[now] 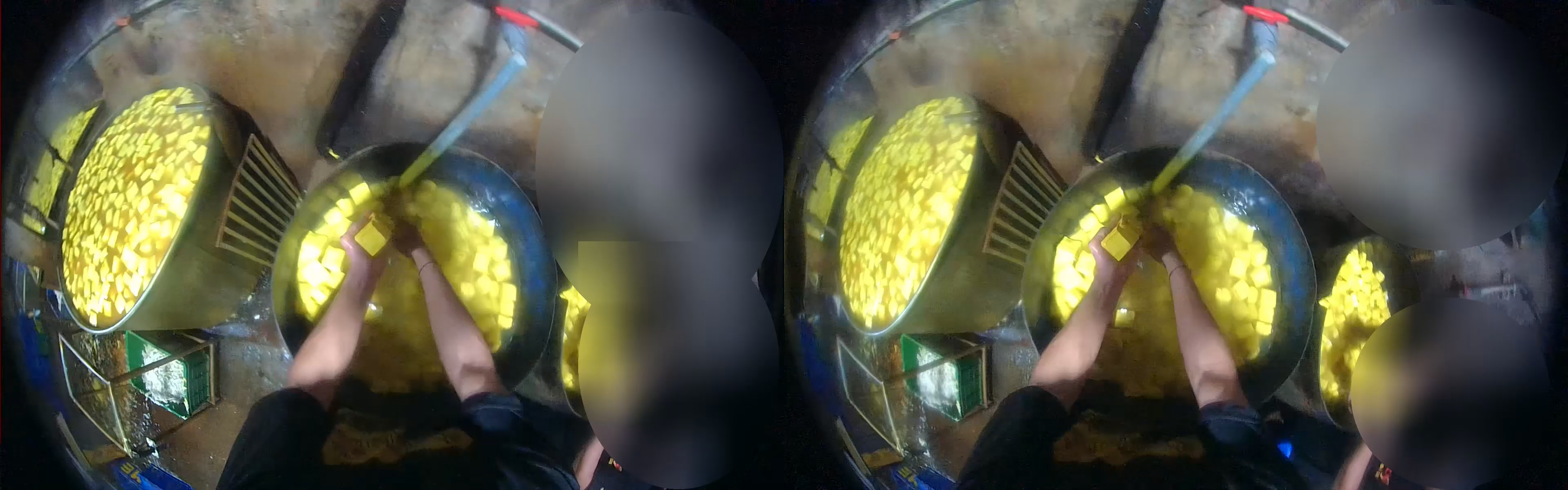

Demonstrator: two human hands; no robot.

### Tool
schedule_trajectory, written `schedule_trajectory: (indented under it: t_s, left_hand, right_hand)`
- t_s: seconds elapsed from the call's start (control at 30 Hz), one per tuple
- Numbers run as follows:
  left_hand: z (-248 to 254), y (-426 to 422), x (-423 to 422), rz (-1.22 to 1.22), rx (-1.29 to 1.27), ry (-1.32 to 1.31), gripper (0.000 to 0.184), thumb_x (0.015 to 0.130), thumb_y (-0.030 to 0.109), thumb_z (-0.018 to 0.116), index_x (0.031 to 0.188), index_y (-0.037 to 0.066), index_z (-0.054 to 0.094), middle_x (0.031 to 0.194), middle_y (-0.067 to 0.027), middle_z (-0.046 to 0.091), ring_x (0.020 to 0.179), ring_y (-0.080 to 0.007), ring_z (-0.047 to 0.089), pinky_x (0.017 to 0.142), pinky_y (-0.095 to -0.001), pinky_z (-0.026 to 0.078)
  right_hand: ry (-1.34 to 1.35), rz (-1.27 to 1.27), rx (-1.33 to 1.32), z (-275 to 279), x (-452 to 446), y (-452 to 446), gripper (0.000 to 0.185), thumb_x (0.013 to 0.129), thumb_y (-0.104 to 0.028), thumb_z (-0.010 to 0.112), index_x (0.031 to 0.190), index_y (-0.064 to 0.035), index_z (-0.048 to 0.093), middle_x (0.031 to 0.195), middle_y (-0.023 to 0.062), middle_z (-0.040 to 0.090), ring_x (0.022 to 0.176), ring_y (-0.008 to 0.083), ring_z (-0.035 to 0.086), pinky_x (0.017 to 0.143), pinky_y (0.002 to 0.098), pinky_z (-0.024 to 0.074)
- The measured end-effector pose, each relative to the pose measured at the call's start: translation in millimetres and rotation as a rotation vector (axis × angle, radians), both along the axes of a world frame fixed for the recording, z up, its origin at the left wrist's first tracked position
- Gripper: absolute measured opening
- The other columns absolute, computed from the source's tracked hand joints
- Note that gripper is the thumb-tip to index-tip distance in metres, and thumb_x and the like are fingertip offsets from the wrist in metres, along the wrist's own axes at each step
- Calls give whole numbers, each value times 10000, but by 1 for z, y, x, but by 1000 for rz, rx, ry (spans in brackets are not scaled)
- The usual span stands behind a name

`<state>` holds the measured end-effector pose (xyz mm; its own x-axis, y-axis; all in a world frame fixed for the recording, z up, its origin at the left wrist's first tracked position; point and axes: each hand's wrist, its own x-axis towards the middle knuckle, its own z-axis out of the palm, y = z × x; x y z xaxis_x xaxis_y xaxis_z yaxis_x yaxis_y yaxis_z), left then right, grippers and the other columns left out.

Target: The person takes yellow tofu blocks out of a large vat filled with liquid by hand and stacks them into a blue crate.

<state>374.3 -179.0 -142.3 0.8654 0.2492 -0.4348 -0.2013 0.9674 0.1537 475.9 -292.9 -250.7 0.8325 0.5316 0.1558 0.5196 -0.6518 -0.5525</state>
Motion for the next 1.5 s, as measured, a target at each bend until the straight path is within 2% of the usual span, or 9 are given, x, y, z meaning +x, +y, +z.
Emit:
schedule_trajectory:
  t_s: [0.23,0.5,0.67,0.8,0.97,1.17,1.27,1.43,1.5]
  left_hand:
    - [20,29,-7,37,47,-60,306,876,231,438,1040,29,599,917,-130,635,823,-291,607,733,-378,496]
    - [27,-62,-22,-349,178,-167,372,828,293,436,1062,25,546,913,-87,593,867,-227,577,796,-344,469]
    - [51,-154,-62,-703,271,-368,370,892,303,373,1091,41,543,938,-83,594,872,-219,586,773,-340,492]
    - [119,-222,-125,-909,26,-428,495,945,504,304,1010,71,535,920,-59,594,819,-169,597,715,-333,516]
    - [210,-300,-248,-1172,366,-82,539,946,591,271,983,91,471,727,-38,583,633,-155,583,612,-300,514]
    - [118,-365,-357,-1816,679,-325,766,934,598,313,1421,8,252,1449,-160,305,1357,-236,245,1101,-339,193]
    - [67,-362,-354,-1806,823,-246,675,937,502,402,1405,25,305,1450,-129,329,1355,-234,278,1093,-390,217]
    - [46,-347,-328,-1775,964,-122,518,925,388,506,1317,60,424,1314,-110,482,1220,-247,468,995,-420,359]
    - [56,-337,-321,-1783,910,-203,509,910,378,541,1295,58,449,1276,-102,516,1171,-244,512,966,-417,393]
  right_hand:
    - [1140,-280,1059,63,-61,-31,313,875,-60,543,1184,-12,542,998,77,624,811,179,614,652,299,504]
    - [525,-193,594,270,-171,-84,482,711,-140,795,1101,-6,546,866,64,627,806,176,605,677,304,495]
    - [-172,-244,134,277,-209,-147,778,613,-252,843,1259,-54,459,1251,208,476,1175,315,487,953,386,425]
    - [130,-243,254,292,-275,-219,842,640,-359,787,1335,-75,406,1384,234,352,1320,367,308,1095,418,275]
    - [277,-442,757,320,-417,-290,599,639,-292,718,1154,-45,537,1157,89,494,1070,198,511,899,316,426]
    - [440,-1425,1436,201,-629,-304,504,777,-213,652,1226,-44,498,1113,62,574,1017,186,565,858,303,481]
    - [552,-1535,1693,39,-722,-304,439,911,-271,540,1272,-30,475,1249,84,514,1119,218,518,921,350,466]
    - [1077,-2015,27,-97,-767,-294,855,700,-641,629,1290,-39,485,1125,171,614,1254,323,394,947,501,384]
    - [1222,-1939,-1,-107,-757,-288,888,654,-632,677,1311,-72,468,1171,200,581,1163,324,484,950,474,402]
